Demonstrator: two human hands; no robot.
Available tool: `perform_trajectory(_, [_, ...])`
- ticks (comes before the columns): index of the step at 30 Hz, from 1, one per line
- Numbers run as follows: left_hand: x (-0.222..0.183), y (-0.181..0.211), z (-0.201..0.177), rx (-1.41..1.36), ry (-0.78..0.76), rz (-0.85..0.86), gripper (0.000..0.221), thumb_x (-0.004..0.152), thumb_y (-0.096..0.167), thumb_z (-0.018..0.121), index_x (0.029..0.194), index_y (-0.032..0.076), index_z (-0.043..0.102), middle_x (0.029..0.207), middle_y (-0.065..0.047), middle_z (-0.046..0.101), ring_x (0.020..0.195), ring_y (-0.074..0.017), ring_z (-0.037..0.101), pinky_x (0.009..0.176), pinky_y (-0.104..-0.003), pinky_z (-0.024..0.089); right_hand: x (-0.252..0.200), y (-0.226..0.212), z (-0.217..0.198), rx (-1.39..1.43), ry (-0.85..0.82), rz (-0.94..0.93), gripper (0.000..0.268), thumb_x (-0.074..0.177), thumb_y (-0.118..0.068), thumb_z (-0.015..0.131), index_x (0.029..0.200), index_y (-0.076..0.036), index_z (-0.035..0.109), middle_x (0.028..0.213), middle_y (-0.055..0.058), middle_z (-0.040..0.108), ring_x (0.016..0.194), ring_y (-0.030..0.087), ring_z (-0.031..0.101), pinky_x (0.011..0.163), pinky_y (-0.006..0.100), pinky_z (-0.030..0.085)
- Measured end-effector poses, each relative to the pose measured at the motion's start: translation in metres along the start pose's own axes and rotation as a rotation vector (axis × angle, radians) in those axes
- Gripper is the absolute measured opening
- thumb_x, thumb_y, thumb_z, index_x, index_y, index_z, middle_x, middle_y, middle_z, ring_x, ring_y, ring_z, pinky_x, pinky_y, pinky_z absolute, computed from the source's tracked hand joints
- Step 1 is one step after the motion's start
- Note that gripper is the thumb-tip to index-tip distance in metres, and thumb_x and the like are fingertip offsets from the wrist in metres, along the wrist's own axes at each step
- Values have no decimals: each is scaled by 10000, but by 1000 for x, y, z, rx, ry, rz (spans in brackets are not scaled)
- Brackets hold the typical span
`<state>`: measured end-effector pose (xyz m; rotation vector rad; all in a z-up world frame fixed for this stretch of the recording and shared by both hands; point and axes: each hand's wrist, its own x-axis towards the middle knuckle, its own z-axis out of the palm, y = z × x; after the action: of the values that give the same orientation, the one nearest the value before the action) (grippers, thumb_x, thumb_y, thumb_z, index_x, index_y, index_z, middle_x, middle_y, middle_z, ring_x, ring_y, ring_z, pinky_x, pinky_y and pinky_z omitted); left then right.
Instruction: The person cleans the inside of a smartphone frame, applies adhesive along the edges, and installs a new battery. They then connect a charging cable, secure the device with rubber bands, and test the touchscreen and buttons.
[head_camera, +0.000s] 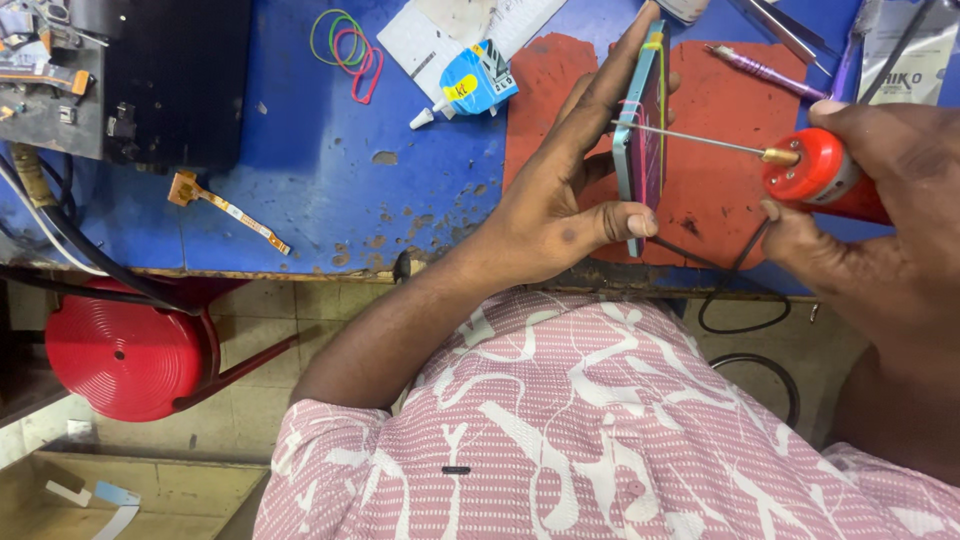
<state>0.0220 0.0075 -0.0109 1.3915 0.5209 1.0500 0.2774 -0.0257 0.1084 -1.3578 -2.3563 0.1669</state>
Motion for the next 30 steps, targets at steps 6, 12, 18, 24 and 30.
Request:
perform_trajectory(6, [1,0,1,-4,2,1,1136,955,575,820,1684,220,24,1708,-44,148,1557,-172,350,1383,-409,283,13,-13,-7,-46,3,-41,454,892,13,909,1243,90,632,1005,218,654,883,297,678,780,362,563])
perform_trajectory(12, [3,0,0,57,11,42,1097,958,565,813,1661,257,29,1704,-27,146,1566,-161,314,1384,-402,276,14,-14,-10,-94,-8,-102,466,868,15,902,1244,91,638,1060,236,671,876,318,693,768,366,571])
perform_trajectory(18, [-3,0,-1,-287,-21,-39,1106,955,593,770,1683,193,39,1669,-87,243,1511,-186,374,1306,-418,329,-24,11,2,120,-12,160,453,1004,44,790,1374,64,530,1164,195,664,1036,236,684,964,304,588])
perform_trajectory(24, [-9,-4,4,-884,127,-240,600,1104,392,631,1435,-41,380,1416,-209,504,1291,-274,529,1112,-491,483,-40,42,20,189,22,272,448,1053,91,728,1445,52,515,1227,180,633,1067,224,654,988,278,545])
perform_trajectory(30, [3,13,14,-785,254,-98,527,1054,206,628,1462,133,302,1401,-100,523,1286,-259,599,1127,-471,505,-38,52,30,257,41,174,419,1076,123,674,1442,50,485,1267,146,577,1130,189,633,1062,253,544])
